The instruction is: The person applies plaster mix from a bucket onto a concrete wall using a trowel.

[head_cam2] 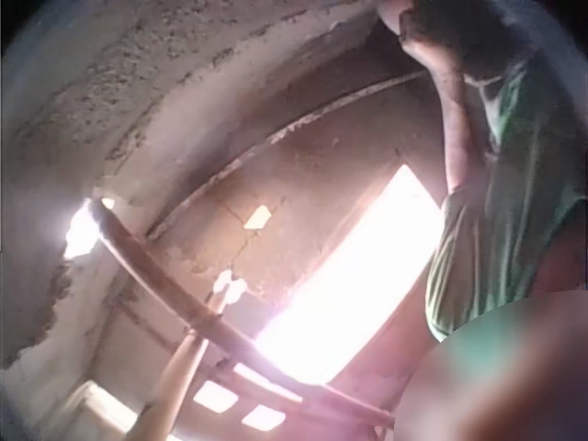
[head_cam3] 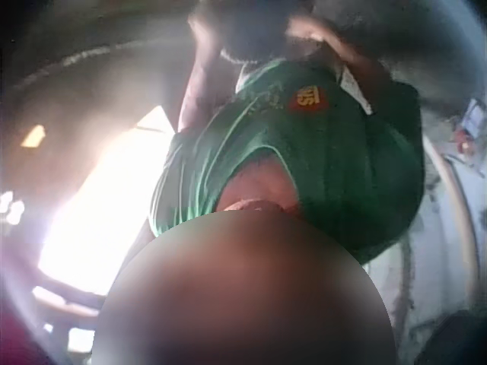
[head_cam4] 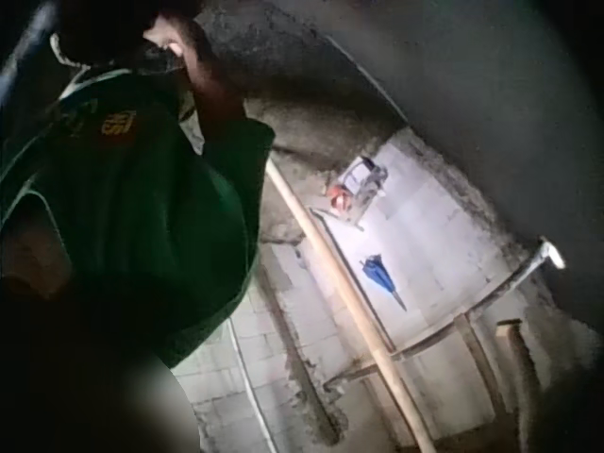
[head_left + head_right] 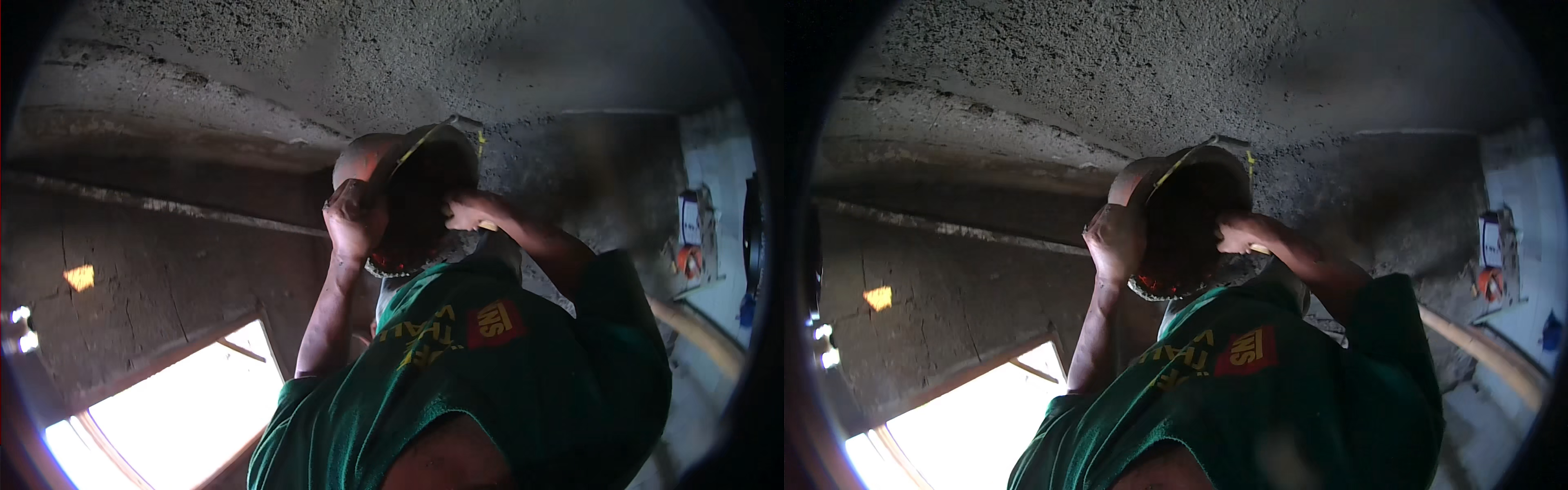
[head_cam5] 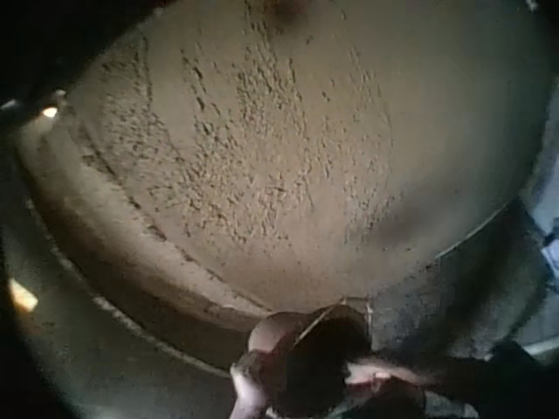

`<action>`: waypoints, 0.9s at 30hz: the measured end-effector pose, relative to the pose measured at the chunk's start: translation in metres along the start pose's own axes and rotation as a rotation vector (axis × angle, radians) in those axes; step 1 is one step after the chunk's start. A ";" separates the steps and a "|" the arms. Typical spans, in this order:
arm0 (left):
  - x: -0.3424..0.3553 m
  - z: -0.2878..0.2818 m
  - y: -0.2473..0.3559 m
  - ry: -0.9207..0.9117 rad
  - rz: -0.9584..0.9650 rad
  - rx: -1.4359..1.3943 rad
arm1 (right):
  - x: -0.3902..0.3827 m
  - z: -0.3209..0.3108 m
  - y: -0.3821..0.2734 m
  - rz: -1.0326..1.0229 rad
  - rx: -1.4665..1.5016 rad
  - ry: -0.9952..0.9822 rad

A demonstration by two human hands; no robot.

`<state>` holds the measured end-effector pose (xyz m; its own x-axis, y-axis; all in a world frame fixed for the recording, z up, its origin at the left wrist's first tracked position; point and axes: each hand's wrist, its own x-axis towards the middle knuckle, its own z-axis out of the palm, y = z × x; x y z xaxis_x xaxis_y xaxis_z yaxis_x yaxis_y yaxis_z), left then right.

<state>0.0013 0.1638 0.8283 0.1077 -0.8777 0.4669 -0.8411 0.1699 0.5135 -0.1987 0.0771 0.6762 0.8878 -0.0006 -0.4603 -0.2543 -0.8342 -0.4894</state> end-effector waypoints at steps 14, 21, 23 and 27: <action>0.002 -0.062 -0.136 -0.058 -0.119 -0.270 | 0.087 0.031 -0.186 0.134 1.522 0.883; 0.001 -0.070 -0.189 -0.038 -0.224 -0.125 | 0.040 0.072 -0.161 0.309 1.719 1.555; 0.003 -0.067 -0.195 -0.023 -0.250 -0.035 | 0.006 0.077 -0.142 0.475 1.656 1.894; 0.012 -0.078 -0.200 0.068 -0.209 0.120 | -0.087 0.068 -0.111 0.375 1.628 2.432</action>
<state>0.2124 0.1544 0.7870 0.3181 -0.8551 0.4094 -0.8533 -0.0700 0.5167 -0.2736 0.2076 0.7201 -0.5648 -0.7813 -0.2657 0.5661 -0.1325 -0.8136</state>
